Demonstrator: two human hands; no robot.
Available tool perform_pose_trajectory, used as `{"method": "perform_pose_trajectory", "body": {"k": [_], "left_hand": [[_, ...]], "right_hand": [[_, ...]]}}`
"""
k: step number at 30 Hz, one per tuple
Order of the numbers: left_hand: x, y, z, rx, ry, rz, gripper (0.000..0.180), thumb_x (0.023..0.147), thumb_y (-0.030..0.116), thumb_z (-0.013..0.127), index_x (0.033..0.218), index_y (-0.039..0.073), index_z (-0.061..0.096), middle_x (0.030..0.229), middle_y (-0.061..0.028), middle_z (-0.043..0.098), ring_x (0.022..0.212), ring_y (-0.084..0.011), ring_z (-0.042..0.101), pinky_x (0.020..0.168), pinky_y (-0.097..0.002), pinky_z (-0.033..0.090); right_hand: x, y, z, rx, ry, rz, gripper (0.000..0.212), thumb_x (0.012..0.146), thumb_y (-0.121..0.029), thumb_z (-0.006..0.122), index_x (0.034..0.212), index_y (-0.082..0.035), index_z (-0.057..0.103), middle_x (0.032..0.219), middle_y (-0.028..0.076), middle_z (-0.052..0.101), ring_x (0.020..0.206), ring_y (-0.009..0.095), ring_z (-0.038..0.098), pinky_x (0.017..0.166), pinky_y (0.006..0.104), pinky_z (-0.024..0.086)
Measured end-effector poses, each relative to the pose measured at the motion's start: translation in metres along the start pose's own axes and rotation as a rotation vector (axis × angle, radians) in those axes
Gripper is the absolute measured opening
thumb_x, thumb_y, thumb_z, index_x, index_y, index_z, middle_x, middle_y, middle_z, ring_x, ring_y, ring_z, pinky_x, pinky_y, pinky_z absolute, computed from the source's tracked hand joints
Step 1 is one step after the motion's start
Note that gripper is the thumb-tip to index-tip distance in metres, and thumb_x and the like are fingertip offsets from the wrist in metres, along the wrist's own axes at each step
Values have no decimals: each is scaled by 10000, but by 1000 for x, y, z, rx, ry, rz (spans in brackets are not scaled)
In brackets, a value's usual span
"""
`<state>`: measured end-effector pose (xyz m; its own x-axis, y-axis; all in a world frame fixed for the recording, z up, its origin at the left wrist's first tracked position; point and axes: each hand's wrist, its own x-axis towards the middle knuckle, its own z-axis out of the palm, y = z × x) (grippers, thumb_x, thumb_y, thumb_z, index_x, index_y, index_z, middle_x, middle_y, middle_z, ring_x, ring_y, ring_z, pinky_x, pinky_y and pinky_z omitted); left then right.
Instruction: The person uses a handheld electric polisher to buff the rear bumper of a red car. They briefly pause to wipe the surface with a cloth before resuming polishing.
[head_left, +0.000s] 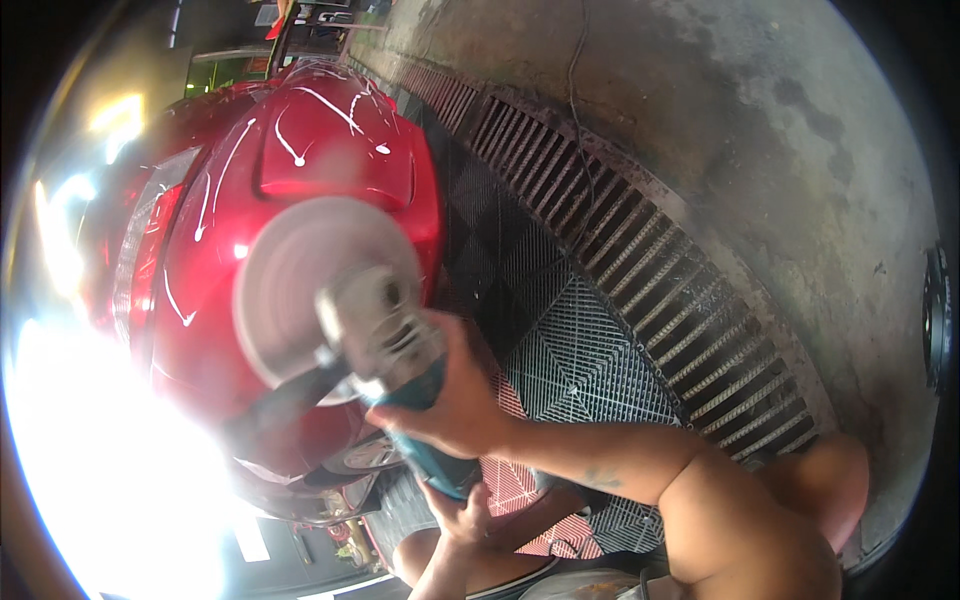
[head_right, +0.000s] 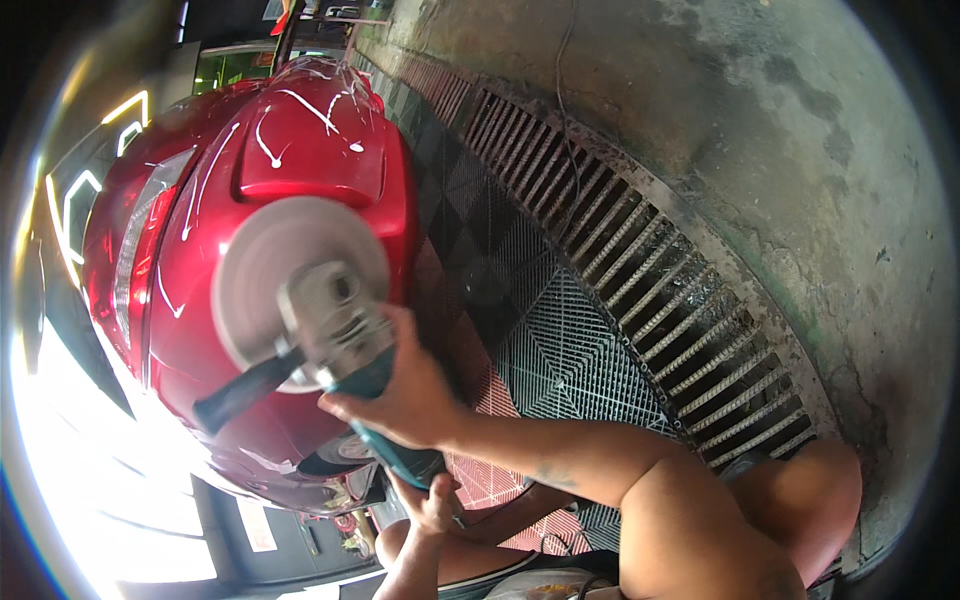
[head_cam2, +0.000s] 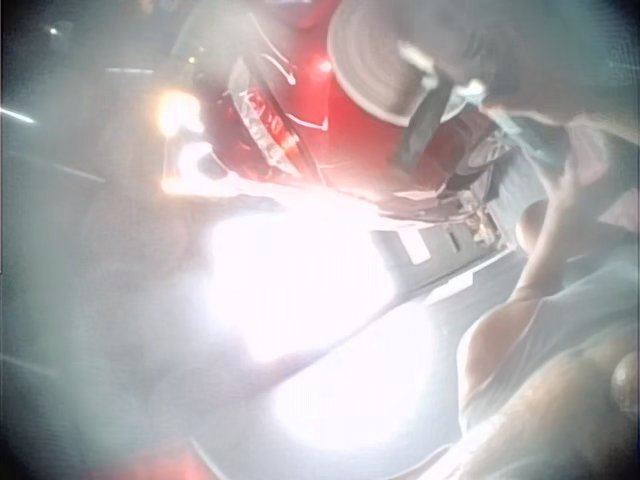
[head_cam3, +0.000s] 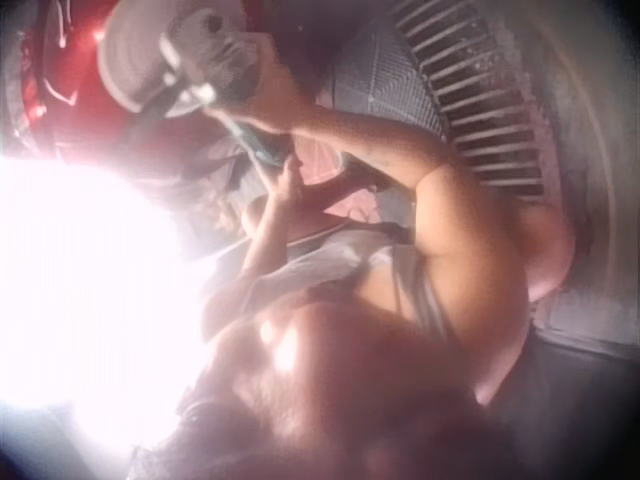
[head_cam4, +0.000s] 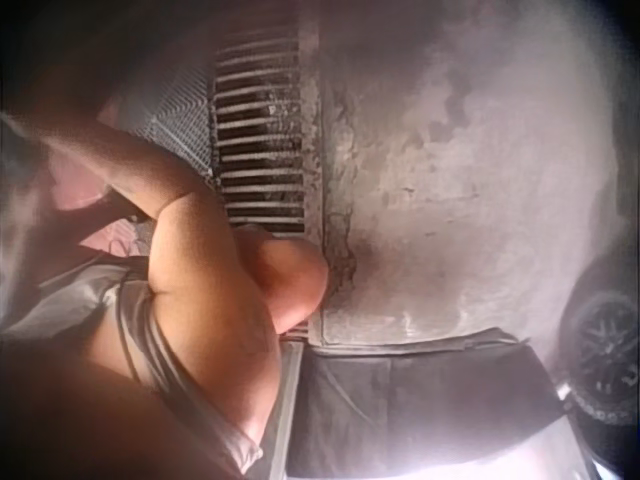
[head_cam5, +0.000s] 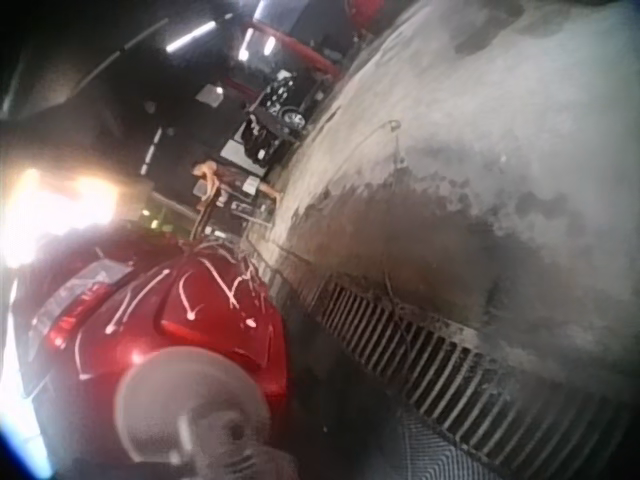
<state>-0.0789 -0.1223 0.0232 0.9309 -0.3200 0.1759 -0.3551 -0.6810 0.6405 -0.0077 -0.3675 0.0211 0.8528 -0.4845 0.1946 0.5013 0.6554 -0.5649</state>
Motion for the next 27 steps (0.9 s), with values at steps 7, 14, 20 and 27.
{"method": "perform_pose_trajectory", "body": {"k": [7, 14, 20, 27], "left_hand": [[-1, 32, 12, -95, 35, -7, 933, 890, 497, 855, 1462, 8, 304, 974, -127, 636, 672, -171, 659, 582, -319, 588], [14, 72, 49, -111, -35, -237, 1011, 807, 215, 930, 1510, -32, 247, 1189, -133, 601, 1082, -227, 596, 982, -409, 511], [28, 70, 60, 8, -111, -200, 1068, 808, 402, 921, 1510, -50, 255, 1256, -281, 691, 1189, -368, 707, 1012, -457, 560], [39, 116, 21, -110, -2, -199, 1045, 778, 379, 944, 1473, -24, 274, 1230, -239, 679, 1140, -330, 706, 984, -452, 563]], "right_hand": [[9, -26, 22, -116, -156, -8, 1170, 772, -543, 916, 1577, -62, 216, 1394, 278, 568, 1308, 462, 596, 1145, 514, 440], [25, 10, -19, 389, -85, 75, 774, 919, -39, 805, 1508, -55, 303, 1363, 123, 561, 1247, 181, 573, 1029, 399, 540], [30, -10, -34, 174, -54, -3, 759, 918, -13, 789, 1491, -26, 292, 1355, 125, 560, 1236, 190, 591, 1081, 398, 509], [49, -81, 49, 53, -220, -21, 937, 886, -65, 863, 1549, -20, 203, 1424, 164, 526, 1286, 224, 581, 1140, 440, 467]]}}
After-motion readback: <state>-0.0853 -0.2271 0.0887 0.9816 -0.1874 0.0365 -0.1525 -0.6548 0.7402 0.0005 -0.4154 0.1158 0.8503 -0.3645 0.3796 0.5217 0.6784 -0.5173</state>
